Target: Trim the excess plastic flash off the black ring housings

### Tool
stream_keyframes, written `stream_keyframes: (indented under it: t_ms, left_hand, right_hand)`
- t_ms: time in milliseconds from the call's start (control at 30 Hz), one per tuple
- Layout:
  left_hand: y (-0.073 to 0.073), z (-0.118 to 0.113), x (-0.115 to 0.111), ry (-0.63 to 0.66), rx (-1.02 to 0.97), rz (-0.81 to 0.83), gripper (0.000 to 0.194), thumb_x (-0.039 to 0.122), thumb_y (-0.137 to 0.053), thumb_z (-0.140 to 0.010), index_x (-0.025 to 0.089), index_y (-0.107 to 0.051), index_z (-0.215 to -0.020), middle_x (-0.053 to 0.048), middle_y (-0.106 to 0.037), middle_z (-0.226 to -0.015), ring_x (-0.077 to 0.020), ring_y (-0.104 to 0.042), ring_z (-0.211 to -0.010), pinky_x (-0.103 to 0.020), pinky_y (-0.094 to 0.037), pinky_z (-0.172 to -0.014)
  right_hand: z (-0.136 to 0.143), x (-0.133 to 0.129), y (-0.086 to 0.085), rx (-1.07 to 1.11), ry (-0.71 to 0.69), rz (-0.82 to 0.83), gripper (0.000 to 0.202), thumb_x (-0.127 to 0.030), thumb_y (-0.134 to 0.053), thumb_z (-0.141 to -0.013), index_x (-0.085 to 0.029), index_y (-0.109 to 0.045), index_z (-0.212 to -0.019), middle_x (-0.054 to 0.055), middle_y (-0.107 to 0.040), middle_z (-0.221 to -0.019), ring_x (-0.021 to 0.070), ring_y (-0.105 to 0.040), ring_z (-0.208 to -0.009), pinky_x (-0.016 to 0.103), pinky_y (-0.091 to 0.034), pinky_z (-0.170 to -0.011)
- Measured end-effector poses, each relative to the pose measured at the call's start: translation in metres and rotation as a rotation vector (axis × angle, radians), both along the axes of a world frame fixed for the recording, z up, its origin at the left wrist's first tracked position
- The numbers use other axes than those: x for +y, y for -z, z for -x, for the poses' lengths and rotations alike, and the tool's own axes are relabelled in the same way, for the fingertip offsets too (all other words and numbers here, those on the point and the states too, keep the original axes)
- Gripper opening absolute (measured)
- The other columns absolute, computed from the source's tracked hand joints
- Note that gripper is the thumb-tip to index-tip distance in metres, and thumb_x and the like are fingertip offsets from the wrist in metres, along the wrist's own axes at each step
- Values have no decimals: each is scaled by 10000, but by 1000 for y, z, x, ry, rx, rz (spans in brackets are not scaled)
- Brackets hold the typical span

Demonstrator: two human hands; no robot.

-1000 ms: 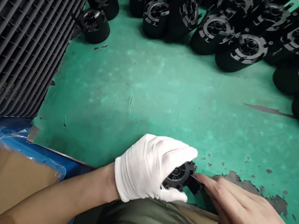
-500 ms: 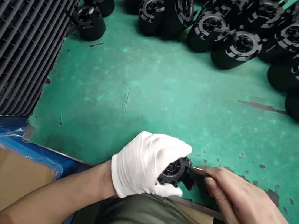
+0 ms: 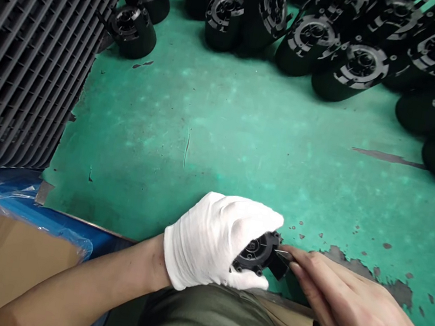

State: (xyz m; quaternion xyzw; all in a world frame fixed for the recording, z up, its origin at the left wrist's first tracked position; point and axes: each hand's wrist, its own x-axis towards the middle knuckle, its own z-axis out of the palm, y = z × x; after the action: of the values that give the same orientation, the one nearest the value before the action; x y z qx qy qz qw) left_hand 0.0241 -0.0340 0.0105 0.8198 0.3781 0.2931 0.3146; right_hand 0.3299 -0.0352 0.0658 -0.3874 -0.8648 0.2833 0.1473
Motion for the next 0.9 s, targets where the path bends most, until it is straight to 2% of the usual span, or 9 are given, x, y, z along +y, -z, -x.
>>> stream_keyframes:
  t_ms: [100, 233, 367, 567, 667, 767, 833, 900]
  left_hand:
    - [-1, 0, 1, -9, -5, -2, 879, 820, -776, -1168, 182, -710, -1769, -221, -913, -1617, -408, -909, -1497, -528, -757, -1289]
    - [-1, 0, 0, 3, 47, 24, 932, 848, -797, -1135, 209, -693, -1806, -214, -906, -1636, -426, -901, -1516, -564, -754, -1301]
    - [-3, 0, 1, 10, 15, 11, 906, 784, -820, -1133, 164, -697, -1783, -228, -906, -1631, -413, -901, -1515, -541, -762, -1284]
    - [-6, -2, 4, 12, 18, 34, 855, 757, -806, -1149, 169, -712, -1763, -222, -915, -1606, -411, -911, -1496, -537, -770, -1263]
    - [-5, -2, 4, 16, -1, 20, 845, 736, -812, -1156, 144, -714, -1750, -232, -915, -1593, -409, -914, -1486, -525, -779, -1231]
    - [-3, -2, 4, 14, -19, 10, 846, 724, -817, -1159, 133, -704, -1754, -237, -910, -1595, -410, -910, -1490, -525, -778, -1231]
    - [-1, -2, 3, 10, -31, 1, 847, 727, -805, -1168, 128, -697, -1757, -241, -908, -1593, -411, -907, -1494, -528, -774, -1240]
    - [1, -3, 2, 4, -39, -15, 852, 736, -795, -1174, 126, -691, -1759, -242, -907, -1591, -409, -906, -1497, -529, -773, -1243]
  right_hand:
    - [-2, -3, 3, -5, 8, 3, 196, -335, -592, -1345, -307, -782, -1313, -16, -850, -933, 178, -820, -699, 304, -581, -602]
    - [-10, -6, 3, -42, 5, -26, 196, -326, -599, -1324, -286, -791, -1316, -8, -818, -909, 183, -783, -663, 318, -569, -602]
    - [-8, -1, -2, -45, -32, -22, 218, -304, -569, -1329, -277, -782, -1294, -9, -851, -920, 182, -805, -656, 315, -573, -580]
    - [3, 10, -7, -31, -75, -20, 334, -354, -477, -1387, -301, -662, -1114, -9, -872, -901, 170, -811, -615, 308, -564, -542]
    - [4, 12, -7, -21, -76, 2, 360, -367, -493, -1385, -304, -659, -1073, -5, -877, -893, 170, -803, -601, 301, -574, -541]
    - [0, 10, -4, -9, -68, 18, 395, -422, -443, -1392, -305, -733, -1151, 21, -909, -943, 204, -861, -676, 305, -624, -576]
    - [-6, 7, -1, -12, -48, 15, 458, -466, -372, -1393, -312, -793, -1298, 54, -944, -1037, 245, -911, -776, 323, -688, -651]
    - [-13, 5, 2, -11, -28, 38, 441, -457, -397, -1380, -331, -818, -1416, 63, -959, -1105, 262, -922, -818, 336, -721, -708]
